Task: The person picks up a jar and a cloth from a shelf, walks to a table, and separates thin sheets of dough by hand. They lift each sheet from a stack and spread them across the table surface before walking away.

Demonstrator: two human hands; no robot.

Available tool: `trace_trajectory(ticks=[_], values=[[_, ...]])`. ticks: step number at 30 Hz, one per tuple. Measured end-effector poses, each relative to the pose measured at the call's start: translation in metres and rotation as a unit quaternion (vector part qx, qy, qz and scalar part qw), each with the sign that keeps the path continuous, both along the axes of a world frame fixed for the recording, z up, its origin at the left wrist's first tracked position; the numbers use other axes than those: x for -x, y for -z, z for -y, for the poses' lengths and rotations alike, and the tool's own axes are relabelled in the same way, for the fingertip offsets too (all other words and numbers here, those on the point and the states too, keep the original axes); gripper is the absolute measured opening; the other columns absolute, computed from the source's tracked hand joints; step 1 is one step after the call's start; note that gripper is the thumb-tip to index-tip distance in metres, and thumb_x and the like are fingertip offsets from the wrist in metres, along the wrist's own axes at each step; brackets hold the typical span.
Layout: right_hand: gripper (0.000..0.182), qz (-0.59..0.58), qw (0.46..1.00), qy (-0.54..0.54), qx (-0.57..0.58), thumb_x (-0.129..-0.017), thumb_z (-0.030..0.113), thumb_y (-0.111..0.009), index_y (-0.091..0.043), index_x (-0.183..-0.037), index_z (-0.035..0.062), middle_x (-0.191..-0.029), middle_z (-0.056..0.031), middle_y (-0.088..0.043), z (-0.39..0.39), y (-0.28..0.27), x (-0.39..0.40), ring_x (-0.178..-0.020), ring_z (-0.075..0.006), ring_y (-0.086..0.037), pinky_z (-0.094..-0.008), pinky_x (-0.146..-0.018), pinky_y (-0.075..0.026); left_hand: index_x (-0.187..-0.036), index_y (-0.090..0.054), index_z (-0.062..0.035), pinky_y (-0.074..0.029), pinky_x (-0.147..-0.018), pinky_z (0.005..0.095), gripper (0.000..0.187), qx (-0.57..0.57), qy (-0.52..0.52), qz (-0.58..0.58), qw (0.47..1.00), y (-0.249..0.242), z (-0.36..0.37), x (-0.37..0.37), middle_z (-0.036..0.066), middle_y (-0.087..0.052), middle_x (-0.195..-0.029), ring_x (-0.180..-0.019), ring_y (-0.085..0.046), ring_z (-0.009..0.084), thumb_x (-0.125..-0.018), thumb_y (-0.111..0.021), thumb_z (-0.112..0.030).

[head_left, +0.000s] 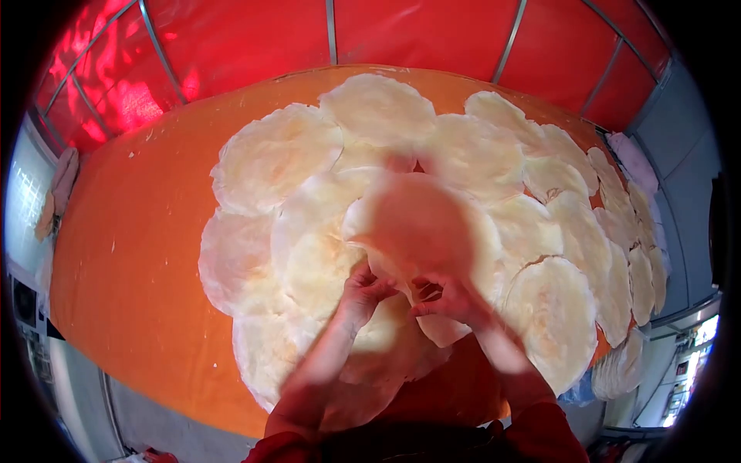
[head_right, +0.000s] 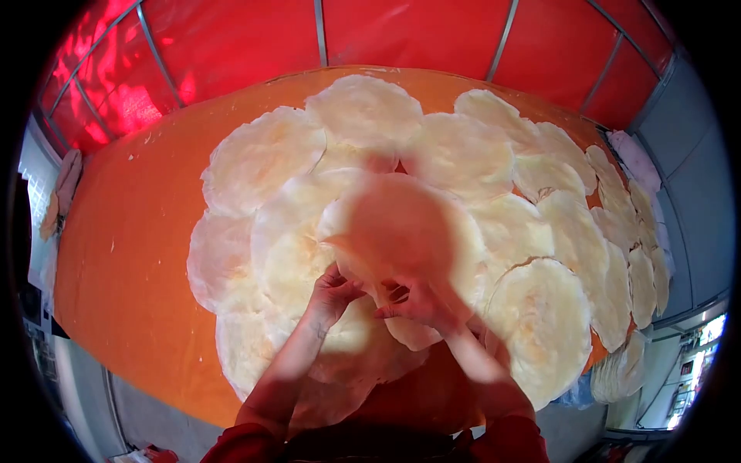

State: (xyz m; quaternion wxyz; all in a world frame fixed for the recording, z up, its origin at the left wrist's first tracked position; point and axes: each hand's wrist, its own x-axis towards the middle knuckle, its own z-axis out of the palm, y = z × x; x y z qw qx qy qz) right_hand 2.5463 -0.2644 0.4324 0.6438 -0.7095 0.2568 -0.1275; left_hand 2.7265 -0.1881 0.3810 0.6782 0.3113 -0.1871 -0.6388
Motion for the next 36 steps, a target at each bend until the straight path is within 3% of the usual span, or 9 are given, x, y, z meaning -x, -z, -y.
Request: trace_trajectory(ticks=[5,8,10,14,15,27,31,32,36], values=[[0.03,0.061,0.987,0.15,0.007,-0.073,0.019,-0.064,-0.057,-0.092,-0.0018,-0.086,-0.008,-0.059,-0.015,-0.002,-0.022,-0.08,-0.015,-0.055,-0.0289,-0.07,-0.045,-0.099,-0.055,-0.0031,-0.048,-0.074,0.0315,0.02,0.012,-0.036,0.052,0.998,0.012,-0.002,0.016,0.006,-0.058,-0.092,-0.082,-0.057,0.0172,-0.079,-0.054,0.0],[0.023,-0.186,0.948,0.096,0.24,-0.079,0.022,-0.054,-0.059,-0.081,-0.0006,-0.087,-0.0083,-0.059,-0.005,0.01,-0.039,-0.08,-0.0163,-0.056,-0.0275,-0.069,-0.045,-0.097,-0.055,-0.0012,-0.048,-0.073,0.0308,0.016,0.035,-0.035,0.15,0.987,0.003,-0.005,0.02,0.007,-0.059,-0.09,-0.081,-0.058,0.0175,-0.081,-0.051,-0.002],[0.025,0.125,0.96,0.03,0.248,-0.079,0.022,-0.048,-0.06,-0.077,0.0001,-0.085,-0.0085,-0.06,0.018,0.018,-0.02,-0.079,-0.0167,-0.056,-0.0265,-0.068,-0.045,-0.095,-0.055,-0.0001,-0.048,-0.073,0.0314,0.015,0.027,-0.042,0.22,0.974,-0.028,-0.017,0.008,0.009,-0.06,-0.089,-0.082,-0.058,0.0189,-0.083,-0.048,-0.002],[0.022,0.17,0.868,0.427,-0.19,-0.077,0.017,-0.046,-0.059,-0.087,0.0033,-0.081,-0.0056,-0.059,0.032,-0.045,0.032,-0.072,-0.0163,-0.055,-0.0269,-0.068,-0.045,-0.097,-0.055,-0.0002,-0.047,-0.067,0.0242,0.02,0.065,-0.107,0.128,0.984,-0.056,-0.078,-0.077,0.007,-0.061,-0.086,-0.075,-0.059,0.013,-0.078,-0.05,0.002],[0.021,0.142,0.912,0.309,-0.229,-0.076,0.016,-0.048,-0.058,-0.088,0.0023,-0.081,-0.0055,-0.059,0.118,0.017,0.097,-0.069,-0.018,-0.055,-0.0276,-0.068,-0.046,-0.097,-0.055,-0.0006,-0.047,-0.066,0.0244,0.022,0.095,-0.059,0.106,0.988,-0.043,-0.098,-0.118,0.007,-0.061,-0.086,-0.073,-0.058,0.0127,-0.076,-0.05,0.005],[0.017,-0.026,0.963,0.173,0.206,-0.082,0.014,-0.05,-0.057,-0.085,-0.0009,-0.07,-0.0029,-0.059,0.038,-0.28,0.035,-0.06,-0.0084,-0.056,-0.0223,-0.057,-0.047,-0.102,-0.052,0.0021,-0.045,-0.082,0.0325,0.025,-0.234,-0.201,0.159,0.938,-0.034,-0.278,-0.258,0.011,-0.056,-0.103,-0.094,-0.054,0.02,-0.078,-0.054,-0.004],[0.017,-0.058,0.978,0.055,0.193,-0.083,0.015,-0.044,-0.049,-0.095,0.0043,-0.082,0.0019,-0.052,-0.006,-0.212,0.006,-0.067,-0.0076,-0.051,-0.0223,-0.056,-0.043,-0.108,-0.043,-0.0013,-0.046,-0.079,0.0327,0.046,-0.19,-0.191,0.263,0.926,0.017,-0.31,-0.262,0.008,-0.053,-0.102,-0.094,-0.052,0.0213,-0.065,-0.06,0.005],[0.021,-0.002,0.994,0.111,-0.018,-0.085,0.018,-0.04,-0.046,-0.101,0.0062,-0.083,0.0037,-0.049,-0.066,-0.186,-0.015,-0.069,-0.007,-0.049,-0.0227,-0.06,-0.043,-0.108,-0.041,-0.0021,-0.046,-0.078,0.0323,0.052,-0.186,-0.19,0.324,0.908,0.025,-0.316,-0.265,0.008,-0.052,-0.101,-0.092,-0.052,0.0215,-0.062,-0.061,0.008],[0.025,-0.201,0.78,-0.258,0.534,-0.069,0.01,-0.047,-0.05,-0.093,0.0032,-0.082,-0.0095,-0.052,-0.174,-0.068,-0.021,-0.067,-0.0228,-0.051,-0.0337,-0.057,-0.043,-0.107,-0.04,-0.0022,-0.047,-0.067,0.0282,0.054,-0.269,-0.307,0.563,0.719,0.066,-0.347,-0.308,0.007,-0.05,-0.1,-0.085,-0.052,0.0176,-0.059,-0.063,0.008]])
